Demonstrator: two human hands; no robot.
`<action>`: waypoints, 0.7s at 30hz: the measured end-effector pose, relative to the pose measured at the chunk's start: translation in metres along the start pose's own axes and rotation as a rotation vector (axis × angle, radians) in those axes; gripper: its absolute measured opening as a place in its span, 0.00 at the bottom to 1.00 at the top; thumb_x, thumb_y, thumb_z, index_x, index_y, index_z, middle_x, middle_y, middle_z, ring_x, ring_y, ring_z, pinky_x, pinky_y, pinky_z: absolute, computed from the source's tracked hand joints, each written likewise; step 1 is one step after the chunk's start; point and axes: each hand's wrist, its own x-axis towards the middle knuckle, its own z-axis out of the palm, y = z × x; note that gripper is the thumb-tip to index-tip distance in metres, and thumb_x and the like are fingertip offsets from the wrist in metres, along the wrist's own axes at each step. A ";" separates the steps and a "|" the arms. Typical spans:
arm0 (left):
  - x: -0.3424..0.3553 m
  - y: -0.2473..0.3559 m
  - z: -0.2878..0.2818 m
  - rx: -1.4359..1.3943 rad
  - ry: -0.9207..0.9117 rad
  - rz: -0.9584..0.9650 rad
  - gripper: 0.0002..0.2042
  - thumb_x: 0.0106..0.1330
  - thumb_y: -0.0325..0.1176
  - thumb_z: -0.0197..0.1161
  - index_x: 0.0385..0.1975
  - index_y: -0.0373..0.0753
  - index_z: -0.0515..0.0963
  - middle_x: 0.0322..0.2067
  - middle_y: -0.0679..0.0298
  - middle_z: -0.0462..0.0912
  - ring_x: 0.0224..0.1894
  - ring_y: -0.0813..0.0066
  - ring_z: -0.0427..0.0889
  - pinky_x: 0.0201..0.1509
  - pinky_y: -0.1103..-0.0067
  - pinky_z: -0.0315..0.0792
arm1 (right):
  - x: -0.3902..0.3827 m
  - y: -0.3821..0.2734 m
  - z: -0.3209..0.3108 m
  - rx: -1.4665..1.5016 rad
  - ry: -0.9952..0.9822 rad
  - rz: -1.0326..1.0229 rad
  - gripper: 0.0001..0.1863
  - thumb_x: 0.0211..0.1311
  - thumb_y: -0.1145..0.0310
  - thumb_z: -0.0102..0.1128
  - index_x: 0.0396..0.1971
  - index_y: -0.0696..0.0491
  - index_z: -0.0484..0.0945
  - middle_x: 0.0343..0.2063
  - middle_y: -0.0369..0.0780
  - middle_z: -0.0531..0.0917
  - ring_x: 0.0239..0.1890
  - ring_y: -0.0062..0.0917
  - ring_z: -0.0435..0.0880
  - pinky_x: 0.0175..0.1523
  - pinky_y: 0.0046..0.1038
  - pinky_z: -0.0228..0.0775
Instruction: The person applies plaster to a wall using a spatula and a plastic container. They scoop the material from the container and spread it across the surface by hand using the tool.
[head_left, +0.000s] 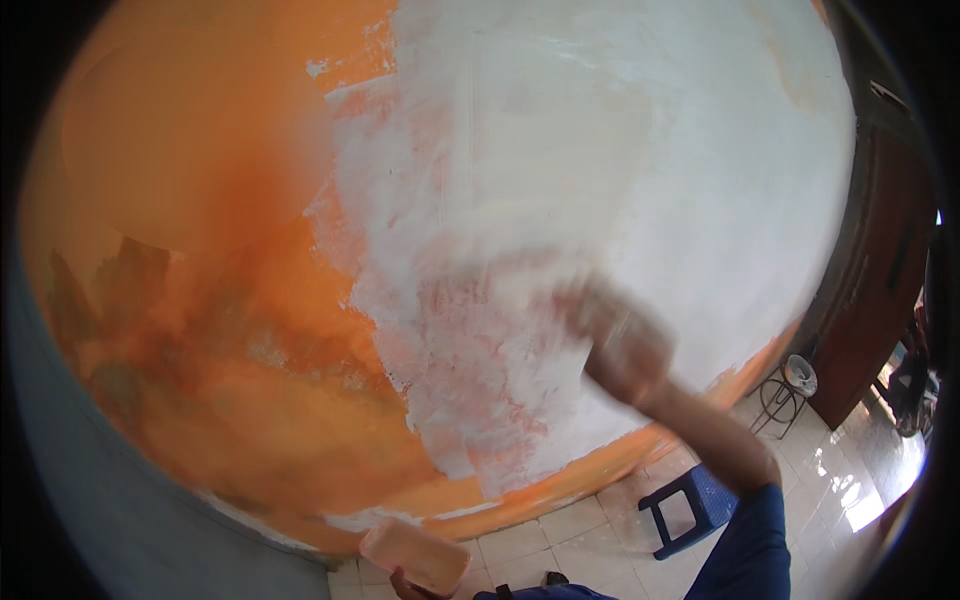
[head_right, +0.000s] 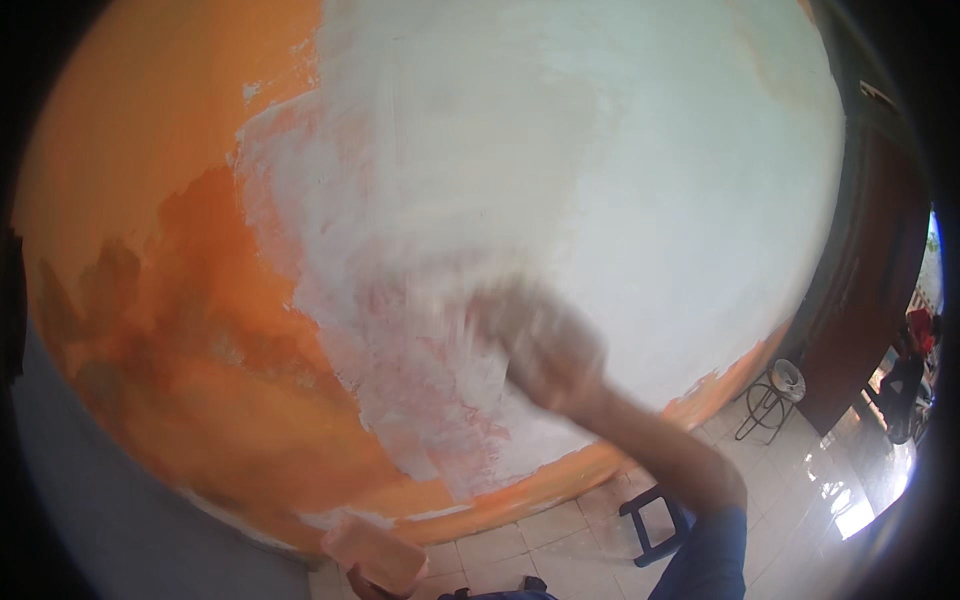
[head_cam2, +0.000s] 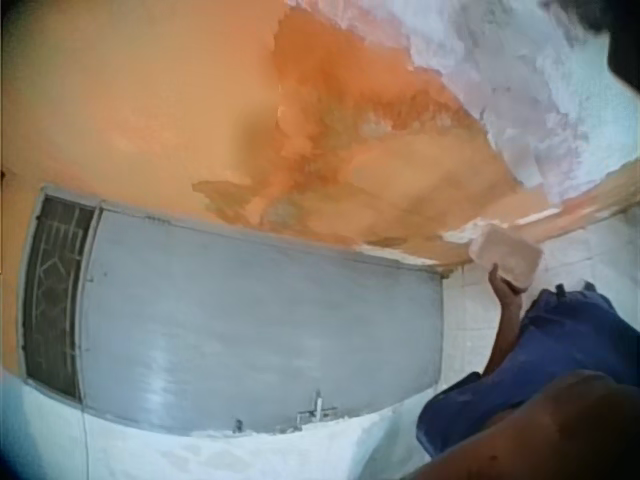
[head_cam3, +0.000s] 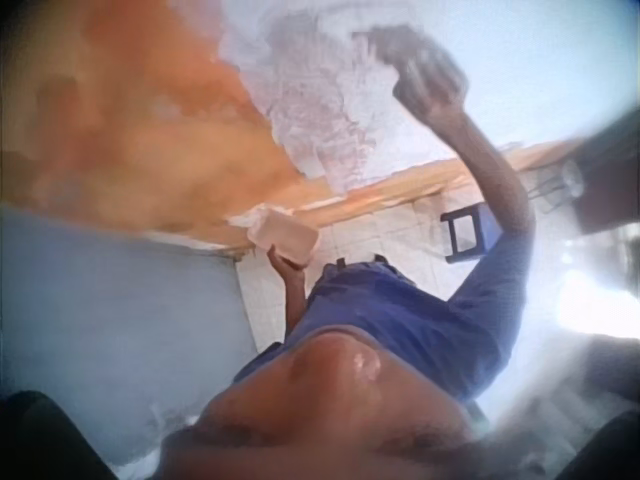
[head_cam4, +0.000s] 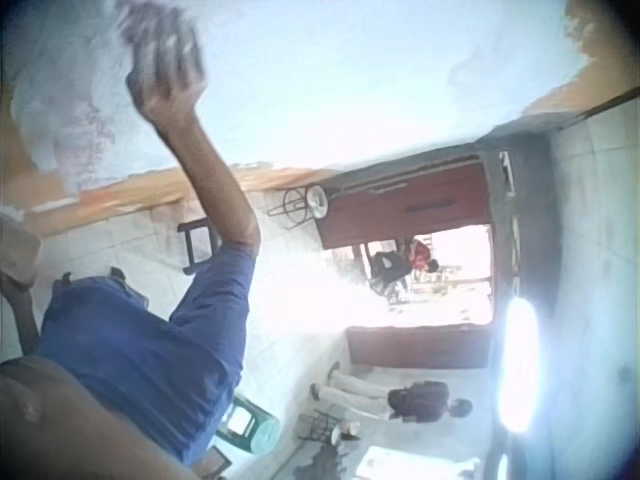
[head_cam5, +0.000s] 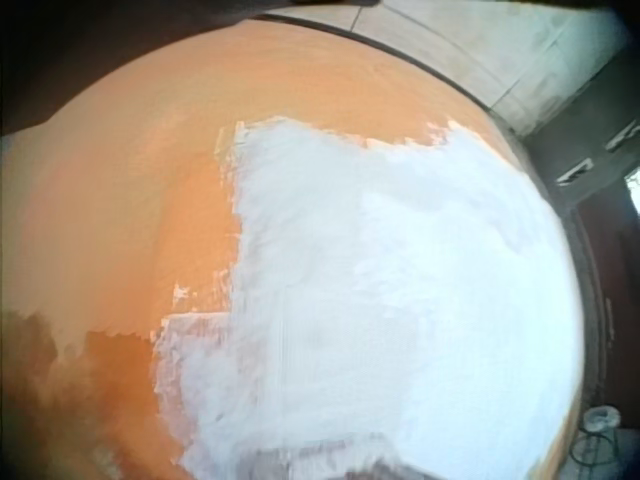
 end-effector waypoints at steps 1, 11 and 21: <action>0.007 -0.003 -0.006 0.013 -0.015 -0.007 0.37 0.57 0.53 0.52 0.64 0.38 0.58 0.58 0.52 0.69 0.59 0.51 0.70 0.60 0.56 0.67 | 0.036 0.023 -0.005 -0.108 0.126 0.031 0.17 0.45 0.84 0.58 0.37 0.51 0.81 0.36 0.36 0.85 0.40 0.25 0.84 0.40 0.24 0.77; -0.015 -0.004 0.025 0.068 -0.026 -0.059 0.37 0.56 0.52 0.54 0.64 0.38 0.58 0.58 0.53 0.70 0.58 0.51 0.71 0.60 0.56 0.68 | 0.035 0.077 0.021 -0.166 0.186 -0.072 0.24 0.39 0.89 0.54 0.40 0.53 0.79 0.40 0.40 0.83 0.44 0.32 0.83 0.43 0.28 0.79; -0.017 0.002 0.030 0.053 0.014 -0.056 0.36 0.57 0.52 0.52 0.63 0.37 0.59 0.58 0.53 0.69 0.59 0.53 0.71 0.60 0.58 0.68 | -0.030 0.032 -0.010 0.012 -0.173 0.075 0.11 0.53 0.78 0.55 0.37 0.52 0.79 0.39 0.39 0.84 0.41 0.29 0.84 0.45 0.28 0.78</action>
